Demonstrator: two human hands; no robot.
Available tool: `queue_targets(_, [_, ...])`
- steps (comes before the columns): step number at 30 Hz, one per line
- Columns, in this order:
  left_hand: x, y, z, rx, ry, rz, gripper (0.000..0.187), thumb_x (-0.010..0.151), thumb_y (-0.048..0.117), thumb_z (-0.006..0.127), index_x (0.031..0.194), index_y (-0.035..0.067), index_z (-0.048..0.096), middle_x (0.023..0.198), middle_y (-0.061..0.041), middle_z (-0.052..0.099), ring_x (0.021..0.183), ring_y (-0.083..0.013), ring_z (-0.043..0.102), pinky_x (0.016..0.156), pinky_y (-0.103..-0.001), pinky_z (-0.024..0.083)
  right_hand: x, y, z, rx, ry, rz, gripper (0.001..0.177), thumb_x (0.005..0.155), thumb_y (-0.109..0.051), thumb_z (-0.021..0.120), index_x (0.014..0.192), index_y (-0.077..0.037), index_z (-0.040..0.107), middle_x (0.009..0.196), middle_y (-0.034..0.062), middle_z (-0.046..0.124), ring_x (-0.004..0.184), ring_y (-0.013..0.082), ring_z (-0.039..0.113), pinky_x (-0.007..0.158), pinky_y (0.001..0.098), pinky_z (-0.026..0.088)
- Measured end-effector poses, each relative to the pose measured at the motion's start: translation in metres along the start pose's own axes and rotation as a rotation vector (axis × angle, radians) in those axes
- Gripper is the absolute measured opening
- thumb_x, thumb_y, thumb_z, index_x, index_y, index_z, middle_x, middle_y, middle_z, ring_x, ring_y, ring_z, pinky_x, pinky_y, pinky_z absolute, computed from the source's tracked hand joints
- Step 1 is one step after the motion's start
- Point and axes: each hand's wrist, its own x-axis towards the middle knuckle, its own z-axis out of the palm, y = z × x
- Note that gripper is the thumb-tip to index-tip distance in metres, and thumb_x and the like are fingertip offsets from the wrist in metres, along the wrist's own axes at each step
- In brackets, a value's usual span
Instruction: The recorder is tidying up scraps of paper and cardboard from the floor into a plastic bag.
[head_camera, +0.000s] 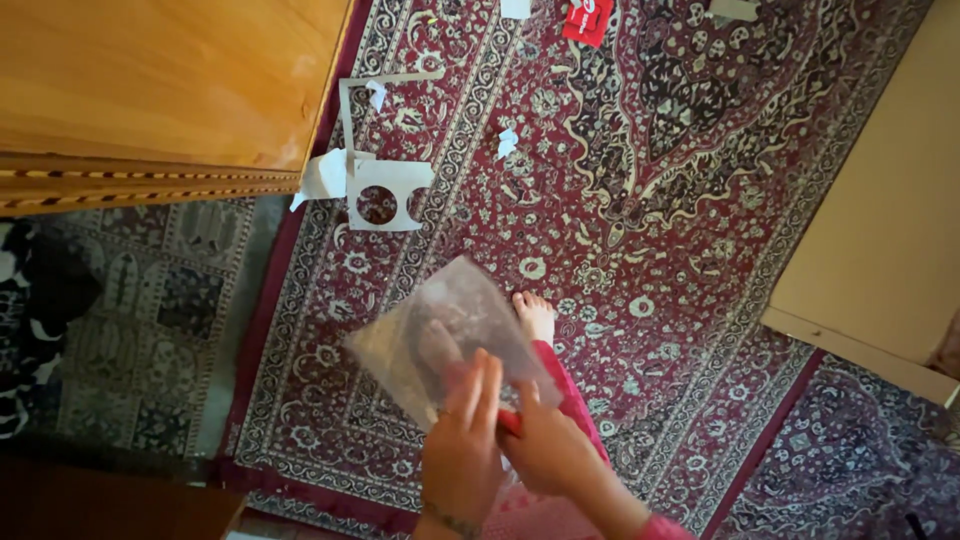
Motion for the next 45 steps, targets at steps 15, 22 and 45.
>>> queue_targets(15, [-0.003,-0.003,-0.010,-0.194,-0.020,0.095,0.070,0.083,-0.004,0.053,0.152,0.004,0.046,0.156,-0.017,0.050,0.137,-0.0358,0.058,0.108,-0.043,0.049,0.005,-0.067,-0.026,2.132,-0.488,-0.116,0.059,0.091,-0.027,0.051,0.145,-0.003,0.046,0.131,0.0156,0.064,0.113,0.0254,0.066,0.098,0.0383,0.052])
queue_targets(22, [-0.016,-0.049,0.021,-0.607,0.025,-0.479,0.068,0.091,0.016,0.053,0.157,0.012,0.037,0.156,-0.010,0.048,0.124,-0.0317,0.055,0.090,-0.039,0.051,0.011,-0.042,0.011,0.909,-0.001,-0.201,0.072,0.096,-0.003,0.065,0.156,-0.016,0.028,0.125,0.0170,0.066,0.107,0.0238,0.070,0.088,0.0358,0.055])
queue_targets(45, [-0.020,-0.059,0.003,-0.466,0.089,-0.478,0.043,0.104,0.033,0.057,0.138,0.007,0.064,0.135,-0.014,0.071,0.119,-0.0266,0.071,0.098,-0.038,0.055,-0.033,-0.078,-0.021,0.533,0.463,-0.322,0.024,0.091,-0.012,0.068,0.114,-0.004,0.066,0.107,0.0113,0.068,0.086,0.0301,0.078,0.071,0.0358,0.063])
